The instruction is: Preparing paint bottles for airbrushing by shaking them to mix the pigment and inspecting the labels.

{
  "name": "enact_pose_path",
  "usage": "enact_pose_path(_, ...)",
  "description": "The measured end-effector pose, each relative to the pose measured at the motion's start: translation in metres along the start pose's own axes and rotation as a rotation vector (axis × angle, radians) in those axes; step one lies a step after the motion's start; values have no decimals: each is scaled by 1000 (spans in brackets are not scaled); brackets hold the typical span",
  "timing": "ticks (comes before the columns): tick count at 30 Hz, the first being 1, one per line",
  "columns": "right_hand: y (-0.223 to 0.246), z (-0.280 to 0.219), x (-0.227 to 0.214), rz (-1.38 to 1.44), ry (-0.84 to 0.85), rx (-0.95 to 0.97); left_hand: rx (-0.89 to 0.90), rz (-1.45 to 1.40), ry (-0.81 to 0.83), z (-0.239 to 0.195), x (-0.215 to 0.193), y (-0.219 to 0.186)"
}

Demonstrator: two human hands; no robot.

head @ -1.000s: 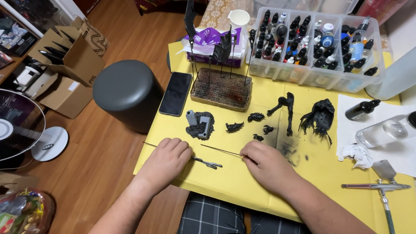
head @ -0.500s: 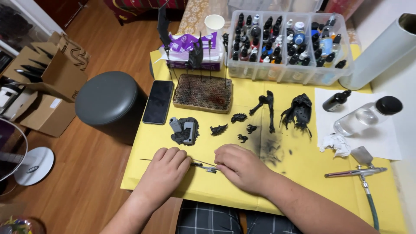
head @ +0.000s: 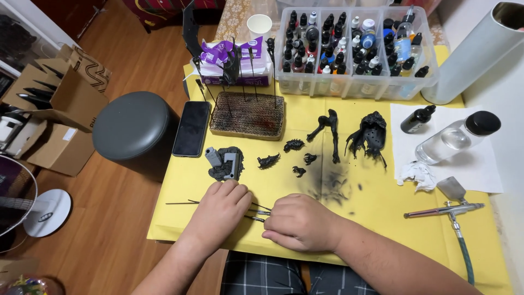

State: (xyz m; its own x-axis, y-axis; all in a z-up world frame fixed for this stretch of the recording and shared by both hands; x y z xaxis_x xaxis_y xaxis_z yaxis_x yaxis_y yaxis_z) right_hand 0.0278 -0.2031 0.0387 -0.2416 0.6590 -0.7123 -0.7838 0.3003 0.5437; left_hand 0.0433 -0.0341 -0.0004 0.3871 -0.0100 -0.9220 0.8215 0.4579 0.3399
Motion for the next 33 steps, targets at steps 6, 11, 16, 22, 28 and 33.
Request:
enact_pose_path(6, -34, -10, 24, -193, 135, 336, -84, -186, -165, -8, -28, 14)
enact_pose_path(11, -51, -8, 25, -248, 155, 513, -312, -356, -169, -55, -37, 27)
enact_pose_path(16, -64, -19, 48, -341, 199, 525, -358, -408, -250, -71, -29, 20)
enact_pose_path(22, -66, -18, 45, -309, 47, 441, -287, -372, -204, -66, -18, 21)
enact_pose_path(28, -61, -15, 40, -220, 141, 444, -212, -266, -84, -57, -21, 20)
enact_pose_path(33, -61, -11, 45, -181, 88, 428, -128, -155, -135, -47, -30, 14)
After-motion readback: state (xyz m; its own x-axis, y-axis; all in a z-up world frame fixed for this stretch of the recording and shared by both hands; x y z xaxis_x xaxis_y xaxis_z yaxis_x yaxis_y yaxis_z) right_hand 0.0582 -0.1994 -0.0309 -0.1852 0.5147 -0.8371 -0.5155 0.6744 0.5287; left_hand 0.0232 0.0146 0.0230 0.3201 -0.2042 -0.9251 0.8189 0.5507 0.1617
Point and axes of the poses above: each hand's wrist, its own z-axis towards the middle knuckle, its own x-axis out of the palm, y = z × x, the point moved 5 cm from there along z, towards the middle knuckle, and after that the axes turned 15 degrees about x, right-handed, at the moved point
